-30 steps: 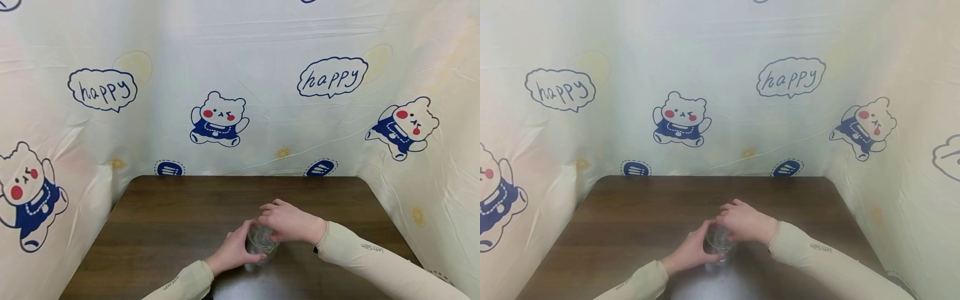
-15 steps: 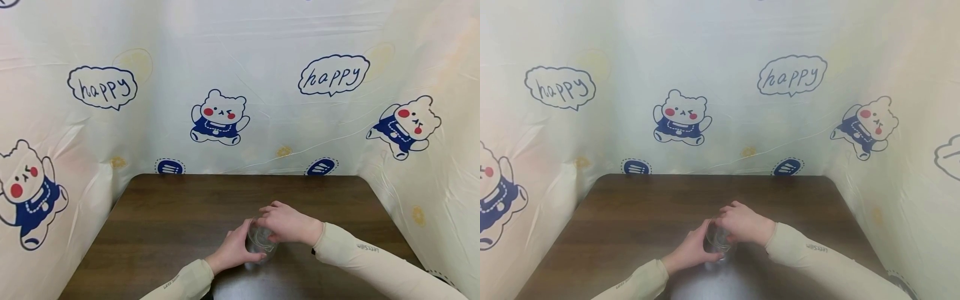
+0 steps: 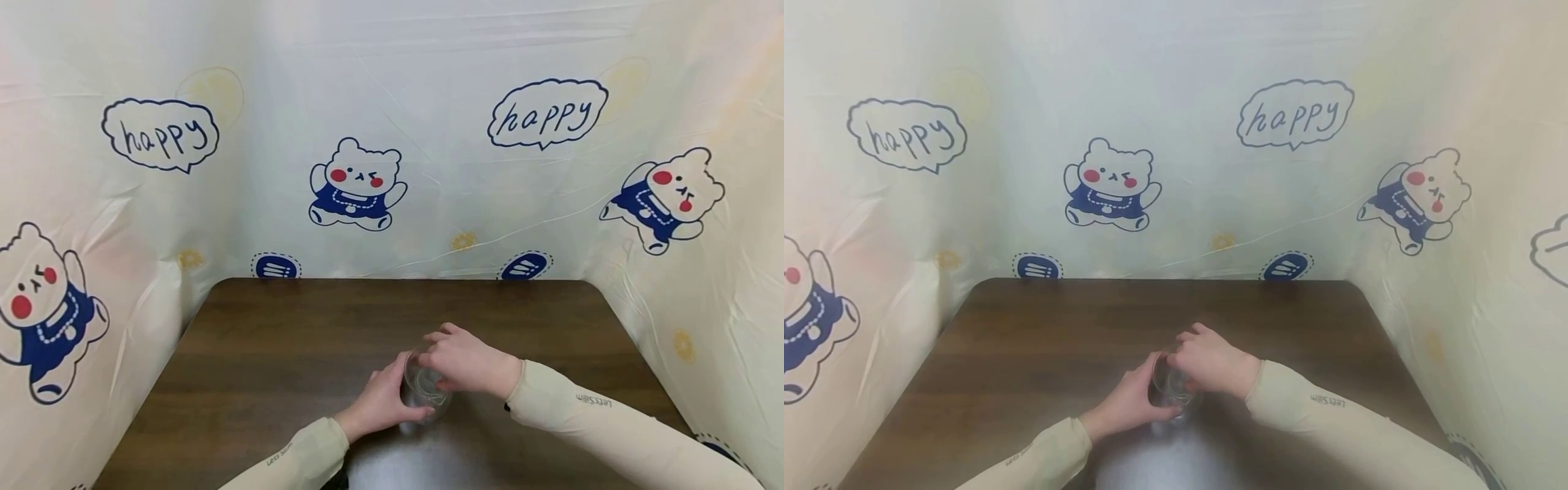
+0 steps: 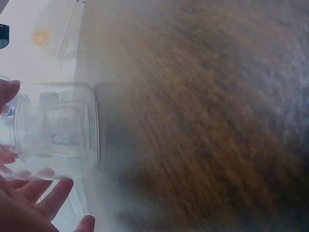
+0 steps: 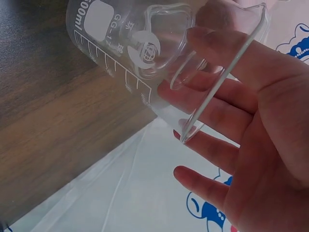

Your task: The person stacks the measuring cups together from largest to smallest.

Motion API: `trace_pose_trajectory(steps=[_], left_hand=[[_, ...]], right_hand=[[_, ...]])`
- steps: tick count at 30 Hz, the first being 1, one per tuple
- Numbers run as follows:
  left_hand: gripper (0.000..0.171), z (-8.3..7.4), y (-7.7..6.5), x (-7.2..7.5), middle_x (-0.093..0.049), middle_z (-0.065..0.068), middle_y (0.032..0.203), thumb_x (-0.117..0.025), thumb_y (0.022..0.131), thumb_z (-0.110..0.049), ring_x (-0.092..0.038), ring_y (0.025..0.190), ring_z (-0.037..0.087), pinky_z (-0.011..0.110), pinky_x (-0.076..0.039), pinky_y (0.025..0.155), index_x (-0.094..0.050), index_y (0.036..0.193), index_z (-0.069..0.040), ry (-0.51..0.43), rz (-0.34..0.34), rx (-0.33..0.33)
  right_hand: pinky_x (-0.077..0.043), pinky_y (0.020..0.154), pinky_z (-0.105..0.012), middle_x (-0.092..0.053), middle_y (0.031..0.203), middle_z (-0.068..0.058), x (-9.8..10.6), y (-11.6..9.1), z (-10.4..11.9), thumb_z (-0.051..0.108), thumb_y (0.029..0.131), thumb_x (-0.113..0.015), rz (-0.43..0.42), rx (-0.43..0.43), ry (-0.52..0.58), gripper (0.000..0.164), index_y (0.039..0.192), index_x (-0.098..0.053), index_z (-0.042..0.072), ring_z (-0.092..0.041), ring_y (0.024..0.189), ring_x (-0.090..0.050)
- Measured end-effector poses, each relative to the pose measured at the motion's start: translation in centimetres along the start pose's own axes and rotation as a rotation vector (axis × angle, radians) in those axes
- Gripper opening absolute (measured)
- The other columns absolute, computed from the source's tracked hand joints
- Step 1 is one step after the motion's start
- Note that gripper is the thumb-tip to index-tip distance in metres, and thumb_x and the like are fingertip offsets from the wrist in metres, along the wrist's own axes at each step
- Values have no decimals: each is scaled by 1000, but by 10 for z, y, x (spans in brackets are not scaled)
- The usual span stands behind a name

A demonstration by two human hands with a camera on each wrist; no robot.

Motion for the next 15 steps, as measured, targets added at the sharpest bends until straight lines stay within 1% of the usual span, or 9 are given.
trace_pose_trajectory(steps=[8,15], left_hand=[[96,0,1,0,-61,5,143,-87,78,-52,-61,125,18,53,-42,94,-41,152,-11,-1,-3,-7],[96,1,1,-1,-63,5,141,-88,78,-52,-62,123,19,54,-43,92,-42,150,-10,1,-22,-27]], right_hand=[[-49,93,-41,-77,91,9,0,1,3,39,75,-92,-5,-20,-18,38,106,-78,22,-22,113,-68],[-49,92,-41,-77,93,9,-2,3,3,40,75,-93,3,-27,-19,40,107,-79,21,-22,111,-68]])
Point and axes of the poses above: each hand's wrist, its own y-axis towards the middle knuckle, its own x-axis out of the back of the hand, z = x × y, the point moved 2 cm from there along y, towards the middle knuckle
